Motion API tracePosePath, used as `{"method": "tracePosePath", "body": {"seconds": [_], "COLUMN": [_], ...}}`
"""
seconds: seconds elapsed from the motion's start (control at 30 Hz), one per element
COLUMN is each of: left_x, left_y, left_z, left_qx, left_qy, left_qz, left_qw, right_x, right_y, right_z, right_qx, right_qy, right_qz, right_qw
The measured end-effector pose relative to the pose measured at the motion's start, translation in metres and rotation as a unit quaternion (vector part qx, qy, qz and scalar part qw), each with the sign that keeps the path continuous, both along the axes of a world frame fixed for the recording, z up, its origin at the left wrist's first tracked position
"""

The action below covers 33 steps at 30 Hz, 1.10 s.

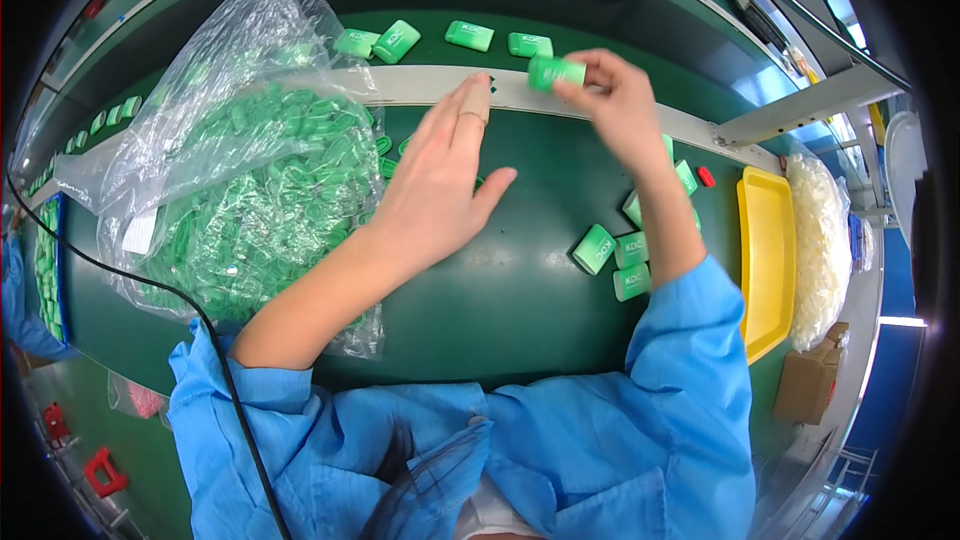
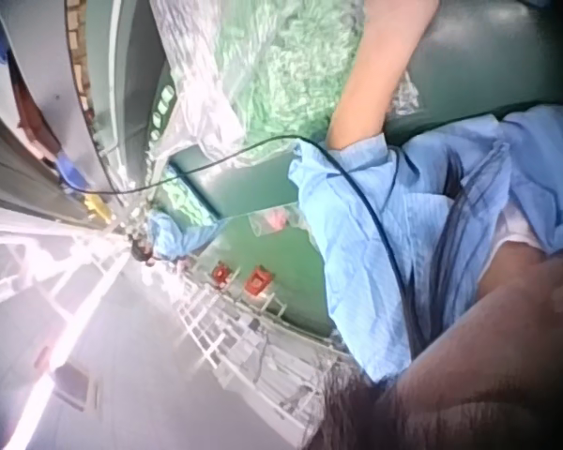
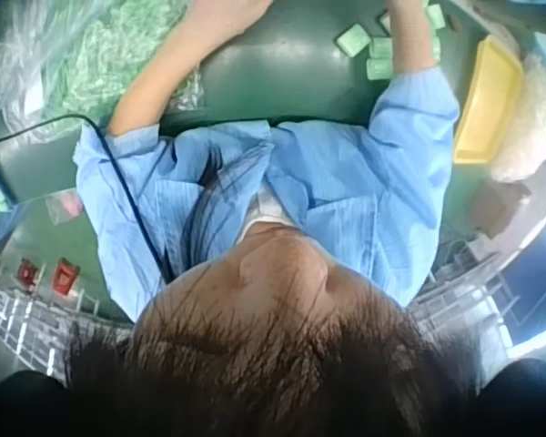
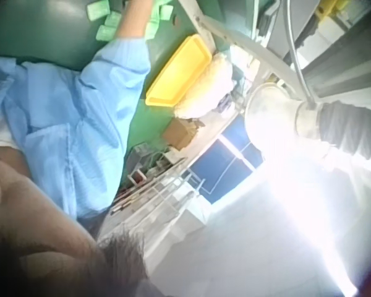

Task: The person repeatedly picks up small green plastic components from a pile on a green workbench and inserts them into larger green rectangular plastic blocks. The person handles the items one at a time, snapping the small pieces into the blocks and placing the assembled units on the table.

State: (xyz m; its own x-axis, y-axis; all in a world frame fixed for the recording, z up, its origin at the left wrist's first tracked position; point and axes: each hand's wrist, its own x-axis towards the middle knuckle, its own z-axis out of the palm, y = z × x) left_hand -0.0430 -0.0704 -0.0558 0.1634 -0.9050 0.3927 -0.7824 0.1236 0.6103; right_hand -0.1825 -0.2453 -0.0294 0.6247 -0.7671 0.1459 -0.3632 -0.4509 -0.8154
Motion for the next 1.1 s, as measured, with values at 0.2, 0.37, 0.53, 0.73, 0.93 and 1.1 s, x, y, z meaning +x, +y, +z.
{"method": "tracePosePath", "body": {"seconds": [0.2,0.37,0.53,0.73,0.93,1.1], "left_x": [0.01,0.019,0.017,0.016,0.03,0.043], "left_y": [0.036,0.052,0.028,-0.004,-0.004,-0.015], "left_z": [0.009,-0.016,-0.026,-0.031,-0.034,-0.025], "left_qx": [0.153,0.13,0.107,0.075,0.061,-0.003], "left_qy": [-0.188,-0.221,-0.264,-0.2,-0.121,-0.054], "left_qz": [-0.098,-0.026,0.048,0.025,0.005,0.014], "left_qw": [0.965,0.966,0.957,0.977,0.991,0.998], "right_x": [-0.035,-0.123,-0.187,-0.133,-0.073,-0.042], "right_y": [-0.105,-0.105,-0.06,-0.04,-0.033,-0.018], "right_z": [-0.018,-0.012,-0.05,-0.059,-0.026,-0.002], "right_qx": [-0.069,-0.087,-0.06,-0.063,-0.141,-0.177], "right_qy": [0.079,0.052,0.022,0.014,0.148,0.272], "right_qz": [-0.122,-0.076,-0.115,-0.119,-0.023,0.031], "right_qw": [0.987,0.992,0.991,0.991,0.979,0.945]}}
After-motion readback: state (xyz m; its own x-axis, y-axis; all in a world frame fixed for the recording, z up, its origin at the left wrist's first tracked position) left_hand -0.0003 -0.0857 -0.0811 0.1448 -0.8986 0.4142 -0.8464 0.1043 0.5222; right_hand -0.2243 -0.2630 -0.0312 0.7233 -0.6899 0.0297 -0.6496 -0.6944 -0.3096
